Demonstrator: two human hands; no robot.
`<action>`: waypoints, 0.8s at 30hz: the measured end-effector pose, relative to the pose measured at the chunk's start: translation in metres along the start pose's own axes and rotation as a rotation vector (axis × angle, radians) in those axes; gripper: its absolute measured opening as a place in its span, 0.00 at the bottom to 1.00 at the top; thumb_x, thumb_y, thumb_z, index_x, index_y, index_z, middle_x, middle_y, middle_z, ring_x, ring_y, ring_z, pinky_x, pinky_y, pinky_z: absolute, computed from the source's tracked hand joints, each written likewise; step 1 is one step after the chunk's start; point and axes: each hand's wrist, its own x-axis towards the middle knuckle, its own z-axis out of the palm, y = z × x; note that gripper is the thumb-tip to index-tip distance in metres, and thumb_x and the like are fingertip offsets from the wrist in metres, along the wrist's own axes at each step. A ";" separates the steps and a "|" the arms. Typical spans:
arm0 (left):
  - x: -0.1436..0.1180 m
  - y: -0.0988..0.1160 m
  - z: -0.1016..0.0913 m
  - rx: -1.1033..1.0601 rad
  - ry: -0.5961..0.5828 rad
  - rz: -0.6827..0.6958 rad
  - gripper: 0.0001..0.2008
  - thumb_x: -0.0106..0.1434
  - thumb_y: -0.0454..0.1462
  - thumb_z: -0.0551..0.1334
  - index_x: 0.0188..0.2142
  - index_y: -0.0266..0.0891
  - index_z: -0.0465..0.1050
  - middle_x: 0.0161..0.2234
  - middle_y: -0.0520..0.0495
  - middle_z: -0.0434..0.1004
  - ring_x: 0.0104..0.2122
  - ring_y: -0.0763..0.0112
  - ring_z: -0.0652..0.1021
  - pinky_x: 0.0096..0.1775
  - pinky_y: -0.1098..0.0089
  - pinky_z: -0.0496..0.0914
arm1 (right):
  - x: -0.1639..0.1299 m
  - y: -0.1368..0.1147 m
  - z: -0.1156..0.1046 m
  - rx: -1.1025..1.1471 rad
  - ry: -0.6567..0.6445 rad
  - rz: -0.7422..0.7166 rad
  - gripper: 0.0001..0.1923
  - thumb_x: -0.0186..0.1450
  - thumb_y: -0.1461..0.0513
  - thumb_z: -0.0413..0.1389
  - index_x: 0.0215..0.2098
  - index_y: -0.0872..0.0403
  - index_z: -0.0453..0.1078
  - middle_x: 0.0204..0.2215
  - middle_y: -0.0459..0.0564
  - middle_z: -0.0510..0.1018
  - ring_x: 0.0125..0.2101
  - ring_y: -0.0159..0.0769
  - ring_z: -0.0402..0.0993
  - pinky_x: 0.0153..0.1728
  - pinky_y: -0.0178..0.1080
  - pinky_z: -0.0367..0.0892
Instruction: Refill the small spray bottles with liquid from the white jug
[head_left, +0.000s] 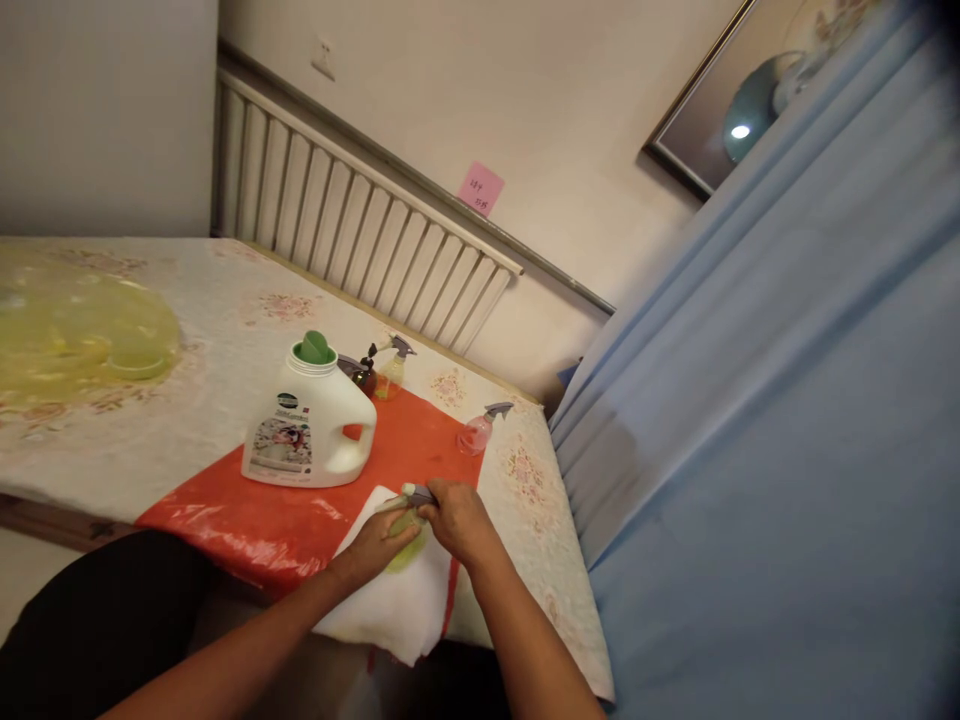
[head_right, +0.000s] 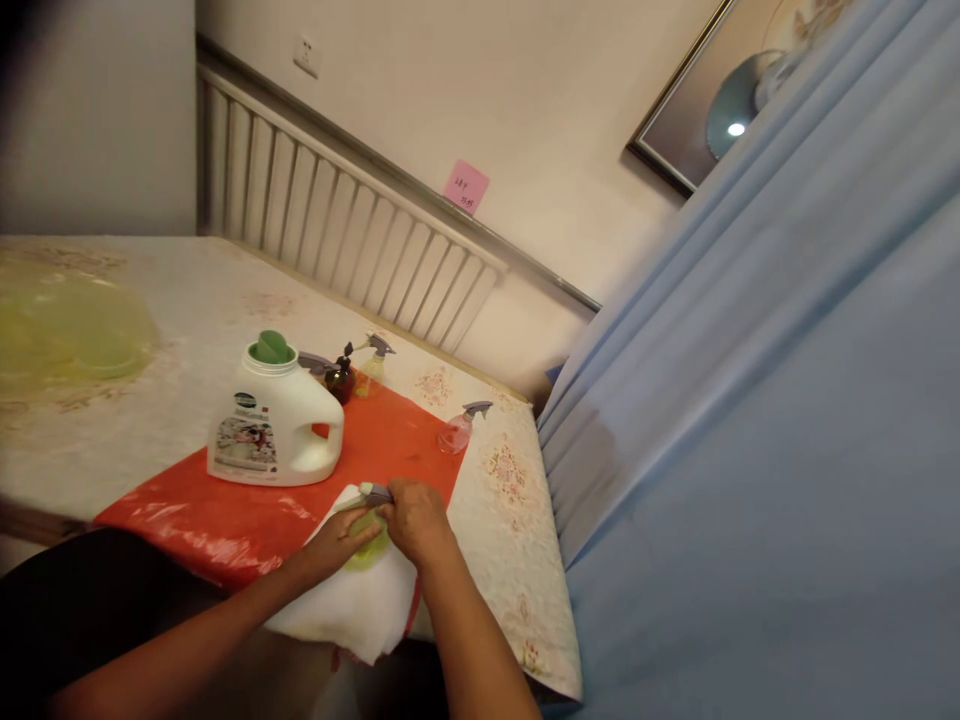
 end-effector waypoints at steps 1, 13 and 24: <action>0.000 0.000 0.001 -0.001 0.004 -0.001 0.17 0.60 0.41 0.61 0.48 0.42 0.75 0.49 0.43 0.80 0.52 0.56 0.76 0.57 0.57 0.68 | 0.000 -0.002 0.002 -0.010 0.012 0.031 0.02 0.60 0.65 0.59 0.31 0.52 0.71 0.26 0.46 0.77 0.29 0.36 0.71 0.29 0.35 0.56; 0.001 0.008 0.007 0.012 0.071 0.010 0.13 0.62 0.46 0.59 0.40 0.41 0.75 0.43 0.42 0.79 0.46 0.56 0.76 0.53 0.56 0.70 | -0.004 -0.015 0.031 0.089 0.163 0.322 0.03 0.62 0.62 0.55 0.33 0.53 0.69 0.26 0.53 0.76 0.28 0.42 0.72 0.29 0.39 0.59; 0.003 0.003 0.006 0.056 0.065 0.046 0.15 0.62 0.44 0.59 0.45 0.40 0.75 0.45 0.41 0.79 0.47 0.56 0.77 0.53 0.55 0.69 | -0.012 0.014 0.030 0.470 0.102 0.134 0.11 0.56 0.66 0.58 0.38 0.52 0.75 0.29 0.41 0.79 0.28 0.32 0.72 0.29 0.32 0.66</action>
